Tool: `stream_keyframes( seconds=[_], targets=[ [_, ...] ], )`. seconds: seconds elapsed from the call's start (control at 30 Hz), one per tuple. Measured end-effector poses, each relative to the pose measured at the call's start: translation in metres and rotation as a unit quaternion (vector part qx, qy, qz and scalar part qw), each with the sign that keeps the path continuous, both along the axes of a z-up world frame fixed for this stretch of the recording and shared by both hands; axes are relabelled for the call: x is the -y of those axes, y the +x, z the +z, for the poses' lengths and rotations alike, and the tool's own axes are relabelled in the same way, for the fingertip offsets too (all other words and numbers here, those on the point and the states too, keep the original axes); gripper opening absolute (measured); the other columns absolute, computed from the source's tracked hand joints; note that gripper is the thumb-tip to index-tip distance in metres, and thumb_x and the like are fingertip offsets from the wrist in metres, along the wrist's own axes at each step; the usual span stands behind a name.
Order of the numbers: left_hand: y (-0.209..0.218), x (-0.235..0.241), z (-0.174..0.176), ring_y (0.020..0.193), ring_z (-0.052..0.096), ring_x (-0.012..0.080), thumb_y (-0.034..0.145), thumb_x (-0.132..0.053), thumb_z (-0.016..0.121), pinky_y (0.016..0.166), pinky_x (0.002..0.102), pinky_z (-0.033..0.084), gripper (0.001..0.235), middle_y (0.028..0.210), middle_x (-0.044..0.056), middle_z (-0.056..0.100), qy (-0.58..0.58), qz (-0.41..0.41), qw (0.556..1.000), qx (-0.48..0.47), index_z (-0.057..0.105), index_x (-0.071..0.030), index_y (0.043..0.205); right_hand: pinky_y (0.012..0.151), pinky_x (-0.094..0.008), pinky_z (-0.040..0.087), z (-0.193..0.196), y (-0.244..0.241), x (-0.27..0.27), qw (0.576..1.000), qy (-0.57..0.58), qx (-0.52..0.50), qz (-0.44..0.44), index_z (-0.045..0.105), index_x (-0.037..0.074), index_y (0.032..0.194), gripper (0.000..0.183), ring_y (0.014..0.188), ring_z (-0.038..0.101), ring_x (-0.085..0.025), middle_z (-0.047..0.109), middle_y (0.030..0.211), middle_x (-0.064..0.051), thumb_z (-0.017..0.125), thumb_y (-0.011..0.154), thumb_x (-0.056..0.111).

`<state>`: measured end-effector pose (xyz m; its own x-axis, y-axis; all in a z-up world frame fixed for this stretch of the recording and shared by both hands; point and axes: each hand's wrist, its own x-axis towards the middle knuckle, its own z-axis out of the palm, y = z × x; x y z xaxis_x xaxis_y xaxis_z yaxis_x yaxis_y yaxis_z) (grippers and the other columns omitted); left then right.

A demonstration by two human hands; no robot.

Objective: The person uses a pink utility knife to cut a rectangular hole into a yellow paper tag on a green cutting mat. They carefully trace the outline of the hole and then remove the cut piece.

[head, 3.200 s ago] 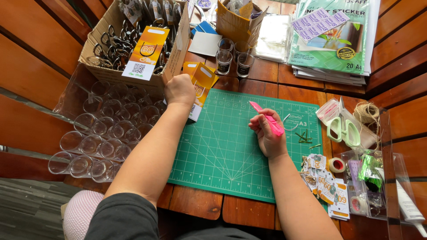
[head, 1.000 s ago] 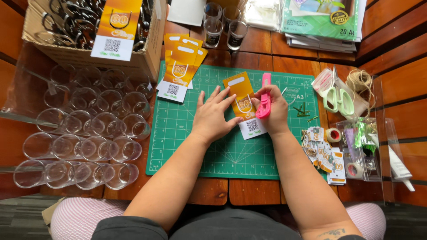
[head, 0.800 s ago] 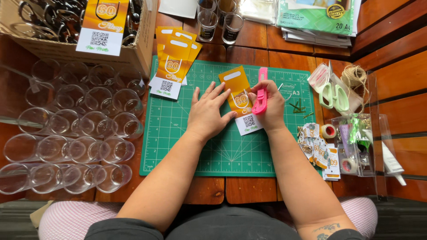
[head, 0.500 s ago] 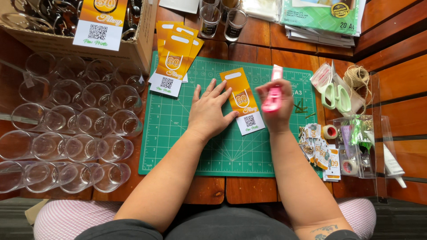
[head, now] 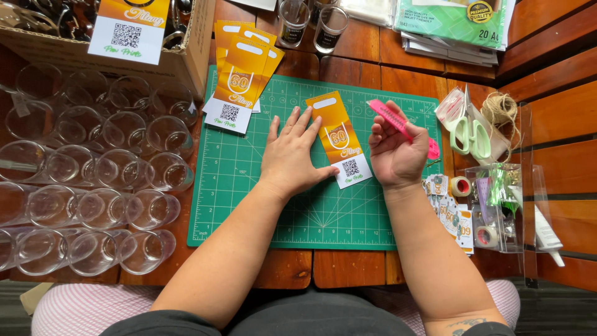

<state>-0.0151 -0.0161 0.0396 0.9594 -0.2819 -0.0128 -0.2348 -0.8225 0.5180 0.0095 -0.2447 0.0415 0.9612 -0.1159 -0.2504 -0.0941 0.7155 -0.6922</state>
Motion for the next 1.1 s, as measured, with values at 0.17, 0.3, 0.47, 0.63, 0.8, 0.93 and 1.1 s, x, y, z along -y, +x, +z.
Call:
stream_keyframes(
  seconds=[0.17, 0.3, 0.47, 0.63, 0.8, 0.93, 1.1],
  targets=[
    [0.0, 0.0, -0.001, 0.158, 0.021, 0.0263, 0.07, -0.079, 0.071, 0.127, 0.056, 0.005, 0.11, 0.168, 0.006, 0.031, -0.006, 0.004, 1.0, 0.003, 0.042, -0.018, 0.156, 0.066, -0.019, 0.056, -0.02, 0.003, 0.005, 0.998, -0.057, 0.006, -0.024, 0.066, 0.006, 0.123, 0.028, 0.073, 0.07, -0.014, 0.072, 0.084, -0.012, 0.062, 0.097, 0.015],
    [0.001, 0.0, -0.001, 0.157, 0.024, 0.025, 0.077, -0.069, 0.072, 0.126, 0.055, 0.007, 0.096, 0.166, 0.005, 0.034, -0.017, 0.012, 1.0, 0.006, 0.045, -0.02, 0.155, 0.068, -0.017, 0.058, -0.014, -0.004, -0.008, 0.99, -0.132, 0.048, -0.021, 0.061, 0.006, 0.129, 0.032, 0.077, 0.07, -0.01, 0.072, 0.087, -0.01, 0.066, 0.098, 0.012],
    [0.002, 0.002, -0.005, 0.156, 0.025, 0.0253, 0.076, -0.069, 0.072, 0.126, 0.055, 0.007, 0.095, 0.165, 0.005, 0.036, -0.02, 0.017, 1.0, 0.01, 0.047, -0.021, 0.154, 0.071, -0.028, 0.063, -0.011, -0.014, -0.017, 0.927, -0.349, 0.133, 0.033, 0.059, 0.0, 0.134, 0.032, 0.078, 0.074, -0.023, 0.071, 0.09, -0.021, 0.062, 0.104, 0.011],
    [0.002, 0.002, -0.007, 0.156, 0.024, 0.0242, 0.075, -0.07, 0.072, 0.126, 0.055, 0.008, 0.096, 0.165, 0.004, 0.035, -0.015, 0.023, 1.0, 0.009, 0.047, -0.022, 0.154, 0.072, -0.032, 0.062, -0.004, -0.017, -0.028, 0.864, -0.455, 0.203, 0.068, 0.063, -0.001, 0.13, 0.029, 0.077, 0.076, -0.026, 0.073, 0.087, -0.023, 0.064, 0.102, 0.006],
    [0.004, 0.003, -0.007, 0.156, 0.023, 0.0235, 0.075, -0.069, 0.073, 0.126, 0.054, 0.008, 0.096, 0.166, 0.003, 0.034, -0.014, 0.023, 1.0, 0.005, 0.046, -0.022, 0.154, 0.064, -0.035, 0.061, -0.005, -0.01, -0.034, 0.819, -0.515, 0.245, 0.067, 0.068, -0.001, 0.12, 0.021, 0.069, 0.074, -0.026, 0.071, 0.082, -0.023, 0.068, 0.099, 0.002],
    [0.003, 0.003, -0.006, 0.156, 0.024, 0.0239, 0.075, -0.067, 0.074, 0.126, 0.054, 0.008, 0.095, 0.166, 0.004, 0.035, -0.014, 0.025, 1.0, 0.006, 0.047, -0.022, 0.154, 0.061, -0.033, 0.06, -0.019, -0.002, -0.037, 0.806, -0.532, 0.252, 0.055, 0.069, -0.001, 0.115, 0.017, 0.069, 0.073, -0.023, 0.072, 0.081, -0.02, 0.07, 0.098, 0.001],
    [0.004, 0.003, -0.006, 0.157, 0.023, 0.0251, 0.076, -0.066, 0.074, 0.126, 0.054, 0.006, 0.095, 0.166, 0.005, 0.034, -0.023, 0.025, 0.999, 0.002, 0.047, -0.02, 0.154, 0.058, -0.036, 0.058, -0.015, -0.003, -0.04, 0.79, -0.548, 0.268, 0.056, 0.068, 0.0, 0.112, 0.014, 0.066, 0.07, -0.024, 0.07, 0.08, -0.02, 0.071, 0.098, 0.0]
  ],
)
